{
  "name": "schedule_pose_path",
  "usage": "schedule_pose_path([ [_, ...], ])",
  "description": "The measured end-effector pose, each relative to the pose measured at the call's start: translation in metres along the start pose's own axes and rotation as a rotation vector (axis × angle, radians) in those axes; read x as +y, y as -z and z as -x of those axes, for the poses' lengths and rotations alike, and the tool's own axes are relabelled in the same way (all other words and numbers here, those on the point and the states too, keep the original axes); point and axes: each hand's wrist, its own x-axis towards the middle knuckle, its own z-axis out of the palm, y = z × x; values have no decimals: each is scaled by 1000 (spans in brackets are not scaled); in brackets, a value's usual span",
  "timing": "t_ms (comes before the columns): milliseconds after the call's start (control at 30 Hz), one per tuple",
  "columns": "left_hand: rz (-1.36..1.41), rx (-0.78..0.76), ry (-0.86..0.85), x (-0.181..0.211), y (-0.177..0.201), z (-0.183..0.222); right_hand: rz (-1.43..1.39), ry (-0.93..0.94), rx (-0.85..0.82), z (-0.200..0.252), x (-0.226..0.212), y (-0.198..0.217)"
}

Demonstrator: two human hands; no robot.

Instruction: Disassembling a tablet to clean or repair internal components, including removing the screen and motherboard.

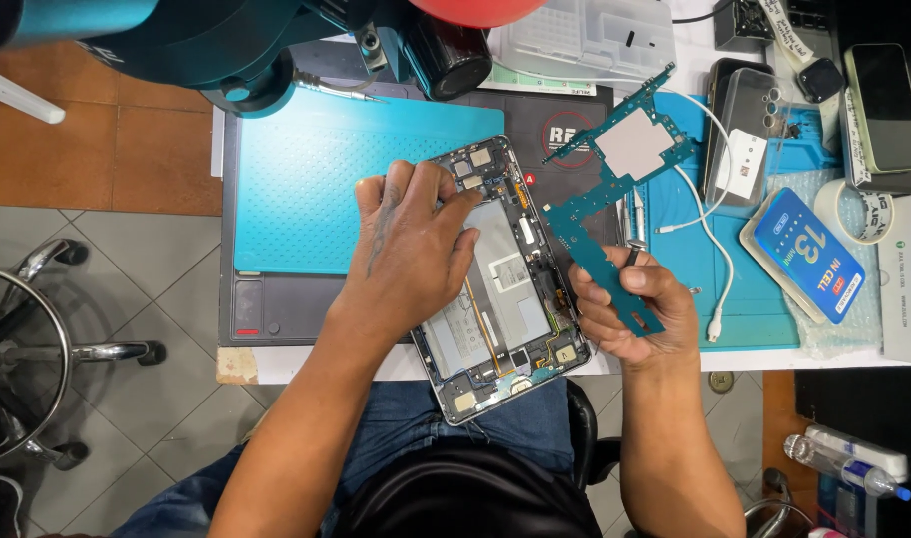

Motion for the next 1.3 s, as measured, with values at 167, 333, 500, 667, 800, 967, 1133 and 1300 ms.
schedule_pose_path([
  [167,16,-28,11,-1,-1,-2,-3,3,5,0,0,1],
  [333,61,-18,24,-2,-4,-3,37,37,26,2,-2,-1],
  [500,85,3,21,-2,-4,-3,299,150,119,2,-4,-19],
  [667,100,20,12,-4,-4,0,739,264,237,-3,-12,-15],
  [800,93,63,1,-2,-3,2,1183,448,467,-15,-3,-26],
  [967,79,171,-49,-1,8,12,1524,632,417,-30,12,-59],
  [1133,158,339,-8,-3,31,36,1769,790,336,-39,16,-68],
  [1300,136,410,32,-8,42,57,1834,802,287,-43,19,-70],
])
